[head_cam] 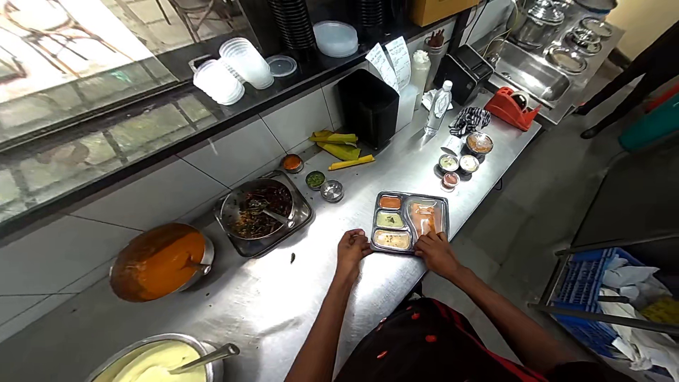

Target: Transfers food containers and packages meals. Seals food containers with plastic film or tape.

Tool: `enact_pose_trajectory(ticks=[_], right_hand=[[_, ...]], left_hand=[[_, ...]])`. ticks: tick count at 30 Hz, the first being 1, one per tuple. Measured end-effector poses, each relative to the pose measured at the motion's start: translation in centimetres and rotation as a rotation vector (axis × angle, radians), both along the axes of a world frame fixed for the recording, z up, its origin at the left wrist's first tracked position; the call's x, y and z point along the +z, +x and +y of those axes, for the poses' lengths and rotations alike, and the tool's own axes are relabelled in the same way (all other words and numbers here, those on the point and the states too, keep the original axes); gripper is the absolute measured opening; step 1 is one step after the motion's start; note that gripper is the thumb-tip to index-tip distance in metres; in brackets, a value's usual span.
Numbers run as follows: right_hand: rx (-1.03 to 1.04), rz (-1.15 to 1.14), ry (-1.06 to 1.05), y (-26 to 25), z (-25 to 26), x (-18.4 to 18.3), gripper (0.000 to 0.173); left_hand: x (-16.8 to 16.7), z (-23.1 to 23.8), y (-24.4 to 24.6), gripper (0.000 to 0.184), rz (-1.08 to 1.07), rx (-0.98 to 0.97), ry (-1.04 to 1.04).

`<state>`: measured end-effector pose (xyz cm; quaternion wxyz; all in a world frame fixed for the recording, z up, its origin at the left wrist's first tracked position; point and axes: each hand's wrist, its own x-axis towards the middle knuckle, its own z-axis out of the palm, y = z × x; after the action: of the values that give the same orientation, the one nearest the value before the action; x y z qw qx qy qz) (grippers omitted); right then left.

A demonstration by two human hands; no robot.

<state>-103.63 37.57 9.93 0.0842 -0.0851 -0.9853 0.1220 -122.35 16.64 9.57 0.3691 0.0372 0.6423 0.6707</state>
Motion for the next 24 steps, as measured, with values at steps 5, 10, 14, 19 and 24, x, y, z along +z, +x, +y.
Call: enact_pose_trajectory(ticks=[5,10,14,19,24], right_hand=[[-0.177,0.000,-0.082,-0.5,-1.2,0.5,0.017],[-0.454,0.013,-0.175,-1.7,-4.2,1.8,0.018],[-0.533,-0.017,-0.116,-3.0,-4.8,2.3,0.016],[-0.527,-0.201,-0.071,-8.8,-2.0,4.1,0.014],[-0.394,-0.237,-0.323,-10.9,2.1,3.4,0.016]], left_hand=[[-0.6,0.8,0.8,0.021,0.164,-0.063,0.007],[-1.8,1.5,2.5,0.044,0.108,-0.015,-0.006],[-1.0,1.9,3.0,0.038,0.114,-0.007,-0.038],[-1.6,2.4,2.7,0.034,0.116,0.008,-0.075],[-2.4,2.6,2.2,0.026,0.099,0.036,-0.080]])
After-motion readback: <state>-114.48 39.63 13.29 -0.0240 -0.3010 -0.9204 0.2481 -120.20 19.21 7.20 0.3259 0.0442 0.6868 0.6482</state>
